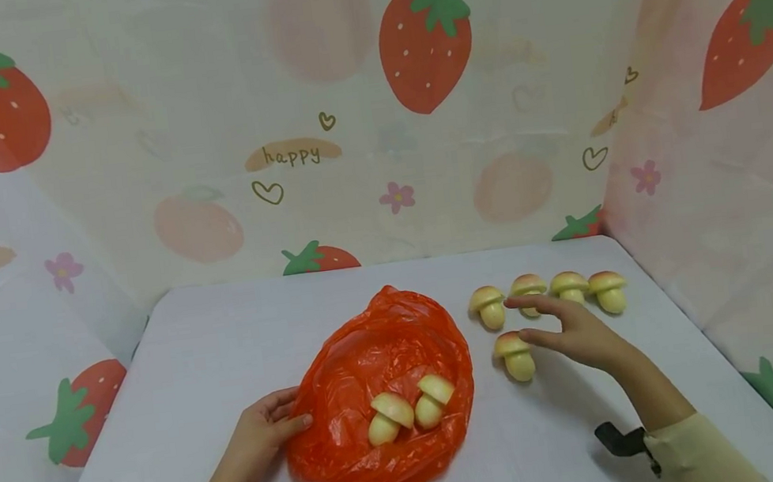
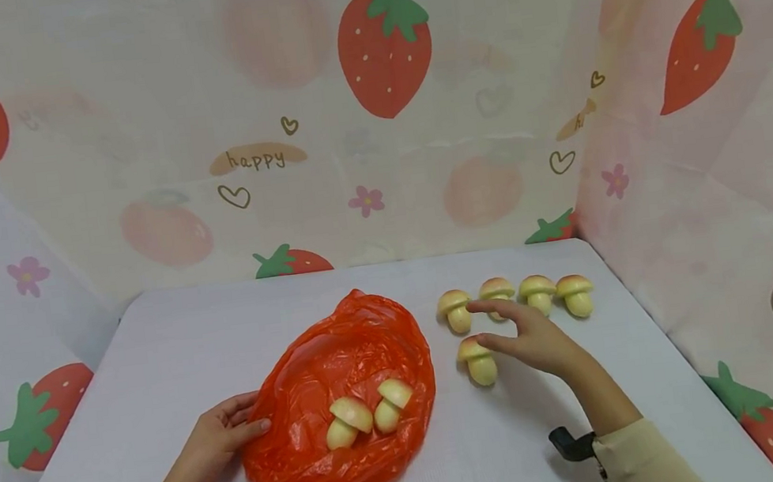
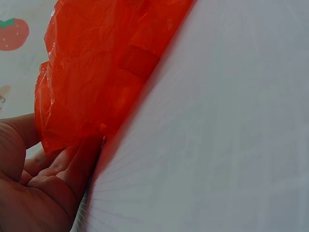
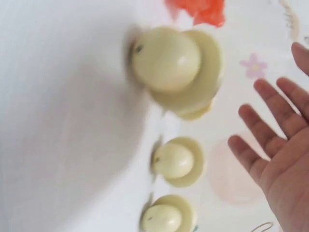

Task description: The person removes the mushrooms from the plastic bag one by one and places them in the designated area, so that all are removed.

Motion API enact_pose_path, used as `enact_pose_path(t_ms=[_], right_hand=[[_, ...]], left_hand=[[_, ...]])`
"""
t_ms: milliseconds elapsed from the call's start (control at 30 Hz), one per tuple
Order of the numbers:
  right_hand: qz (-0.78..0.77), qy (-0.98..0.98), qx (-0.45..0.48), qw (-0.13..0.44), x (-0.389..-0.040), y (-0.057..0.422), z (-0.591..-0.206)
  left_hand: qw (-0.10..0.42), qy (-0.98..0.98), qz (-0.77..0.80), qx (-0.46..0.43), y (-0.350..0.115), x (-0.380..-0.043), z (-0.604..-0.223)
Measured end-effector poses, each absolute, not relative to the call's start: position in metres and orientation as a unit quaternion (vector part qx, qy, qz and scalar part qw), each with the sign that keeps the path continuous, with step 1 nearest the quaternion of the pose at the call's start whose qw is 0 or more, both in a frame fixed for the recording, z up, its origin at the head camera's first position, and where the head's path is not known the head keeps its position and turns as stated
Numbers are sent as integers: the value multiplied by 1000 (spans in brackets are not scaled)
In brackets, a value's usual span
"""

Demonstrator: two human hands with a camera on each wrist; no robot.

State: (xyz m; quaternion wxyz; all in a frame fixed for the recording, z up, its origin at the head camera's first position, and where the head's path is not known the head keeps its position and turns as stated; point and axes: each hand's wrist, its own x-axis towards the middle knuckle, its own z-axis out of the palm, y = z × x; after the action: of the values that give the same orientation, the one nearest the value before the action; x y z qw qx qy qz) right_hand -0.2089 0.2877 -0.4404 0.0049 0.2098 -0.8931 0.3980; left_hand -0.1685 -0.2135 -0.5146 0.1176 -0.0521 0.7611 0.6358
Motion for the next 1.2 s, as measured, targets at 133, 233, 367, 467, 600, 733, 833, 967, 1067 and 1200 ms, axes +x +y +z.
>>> enact_pose_path(t_ms=[133,233,367,467,600,733,833,967,1067,1200], right_hand=[[405,-894,189,28,-202,274,-430],[410,-896,169,34,-198,261,-424],[423,-891,159,42,-194,242,-417],[431,-888,152,48,-191,226,-413],[446,-880,154,57,-186,205,-410],[466,-864,180,68,-183,185,-412],[466,-858,203,73,-181,171,-417],[464,-854,223,74,-179,154,-424],[469,-849,234,67,-178,143,-426],[474,-846,242,39,-175,131,-427]], left_hand=[[120,764,632,-55,-212,-168,-514],[122,764,631,-60,-212,-168,-513],[125,761,633,-62,-212,-168,-512],[126,761,633,-65,-212,-168,-512],[128,762,630,-69,-212,-169,-512],[125,765,627,-72,-212,-168,-513],[122,768,625,-71,-213,-167,-513],[118,770,624,-67,-213,-167,-515],[116,771,623,-67,-213,-168,-515],[117,771,623,-67,-214,-168,-514]])
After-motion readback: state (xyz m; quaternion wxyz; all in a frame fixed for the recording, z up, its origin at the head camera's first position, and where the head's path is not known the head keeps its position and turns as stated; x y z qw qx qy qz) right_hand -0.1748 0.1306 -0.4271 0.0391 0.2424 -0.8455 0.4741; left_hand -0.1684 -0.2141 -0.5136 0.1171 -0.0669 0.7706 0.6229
